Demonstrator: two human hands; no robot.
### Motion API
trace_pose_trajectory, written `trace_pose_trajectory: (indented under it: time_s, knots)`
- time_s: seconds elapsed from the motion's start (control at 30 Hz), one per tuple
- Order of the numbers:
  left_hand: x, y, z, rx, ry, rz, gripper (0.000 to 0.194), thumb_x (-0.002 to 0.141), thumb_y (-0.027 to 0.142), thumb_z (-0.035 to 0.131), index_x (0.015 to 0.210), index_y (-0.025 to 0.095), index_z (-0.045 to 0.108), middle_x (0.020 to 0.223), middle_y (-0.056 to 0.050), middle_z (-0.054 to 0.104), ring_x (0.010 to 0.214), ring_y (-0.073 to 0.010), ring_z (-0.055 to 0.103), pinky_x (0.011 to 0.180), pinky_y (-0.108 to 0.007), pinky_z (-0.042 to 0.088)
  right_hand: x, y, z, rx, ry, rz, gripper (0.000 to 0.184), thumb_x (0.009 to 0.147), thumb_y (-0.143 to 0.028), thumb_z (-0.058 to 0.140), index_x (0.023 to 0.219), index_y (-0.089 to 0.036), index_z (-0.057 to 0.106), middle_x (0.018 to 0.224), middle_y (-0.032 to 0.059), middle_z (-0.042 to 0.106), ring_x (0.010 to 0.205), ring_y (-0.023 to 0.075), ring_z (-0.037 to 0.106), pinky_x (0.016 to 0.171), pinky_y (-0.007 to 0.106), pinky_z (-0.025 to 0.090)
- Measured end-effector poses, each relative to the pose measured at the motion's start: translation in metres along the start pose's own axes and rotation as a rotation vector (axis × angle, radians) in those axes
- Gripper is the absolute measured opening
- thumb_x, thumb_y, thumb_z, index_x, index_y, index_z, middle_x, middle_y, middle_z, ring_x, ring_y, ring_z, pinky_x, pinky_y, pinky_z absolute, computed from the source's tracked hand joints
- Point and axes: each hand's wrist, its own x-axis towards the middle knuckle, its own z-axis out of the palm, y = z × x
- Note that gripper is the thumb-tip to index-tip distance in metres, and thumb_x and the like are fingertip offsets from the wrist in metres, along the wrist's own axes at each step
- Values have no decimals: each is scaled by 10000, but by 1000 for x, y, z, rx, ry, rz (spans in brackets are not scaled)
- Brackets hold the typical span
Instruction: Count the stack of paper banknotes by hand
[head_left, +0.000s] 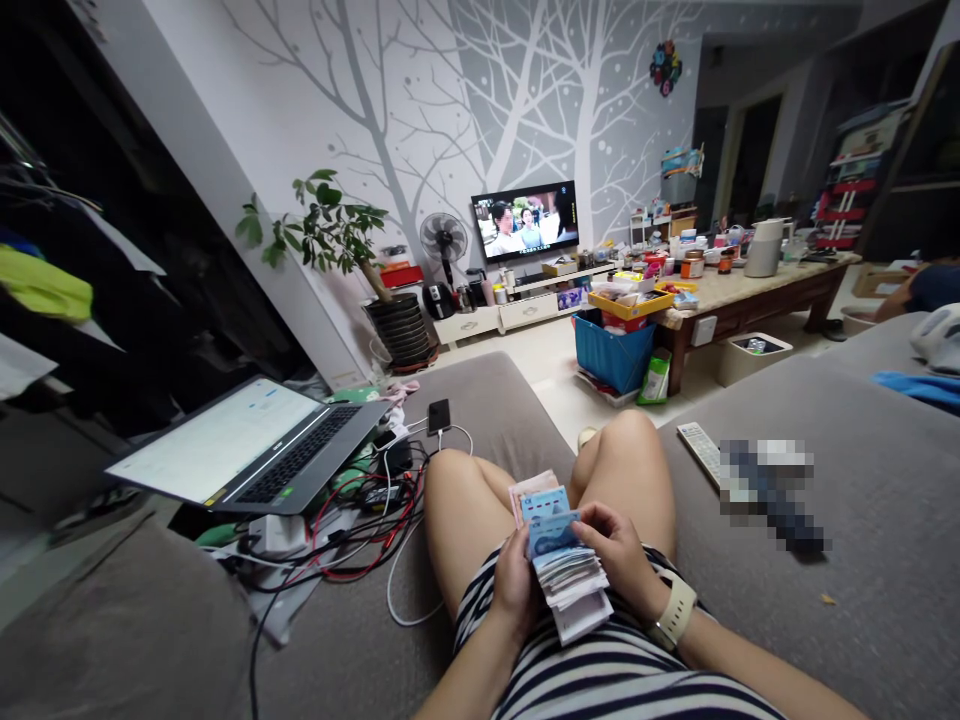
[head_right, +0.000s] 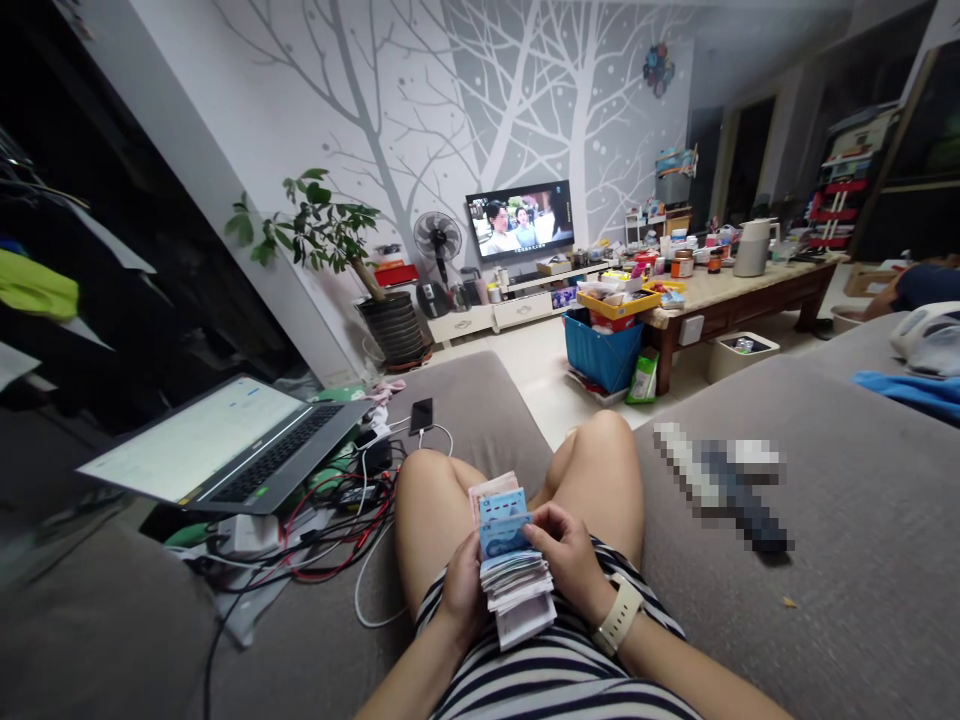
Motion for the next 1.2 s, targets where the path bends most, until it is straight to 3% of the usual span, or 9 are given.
trace_pose_trajectory:
  time_s: [0.33, 0.7, 0.97, 1.2]
  knots:
    - [3, -4, -5, -11, -54, 24, 309, 698, 292, 601, 924, 100, 687, 806, -89, 728, 859, -261, 657, 772, -369, 499, 0, 2, -2, 74, -27, 23, 270, 804, -402, 585, 708, -150, 580, 642, -6, 525, 610, 121, 461, 578, 237, 381]
    - [3, -1, -2, -24, -28, 21, 303, 681, 302, 624, 884, 89, 696, 795, -96, 730, 854, -269, 662, 782, -381, 501, 0, -2, 0, 105, -26, 36, 296, 796, -431, 590, 696, -155, 551, 623, -21, 499, 587, 110, 435, 563, 226, 364]
    - [0, 0, 2, -45, -4, -2, 325, 652, 285, 659, 909, 88, 687, 820, -110, 731, 847, -287, 667, 778, -397, 504, 1, 4, -1, 85, -101, 81, 380, 846, -494, 482, 690, -155, 552, 511, -16, 527, 440, 85, 363, 450, 219, 267]
    - [-4, 3, 3, -2, -25, 9, 300, 646, 258, 671, 896, 92, 685, 820, -108, 731, 848, -281, 664, 778, -380, 499, 7, 9, -4, -142, 46, 60, 338, 697, -439, 685, 662, -175, 476, 582, -43, 455, 547, 104, 394, 517, 220, 330]
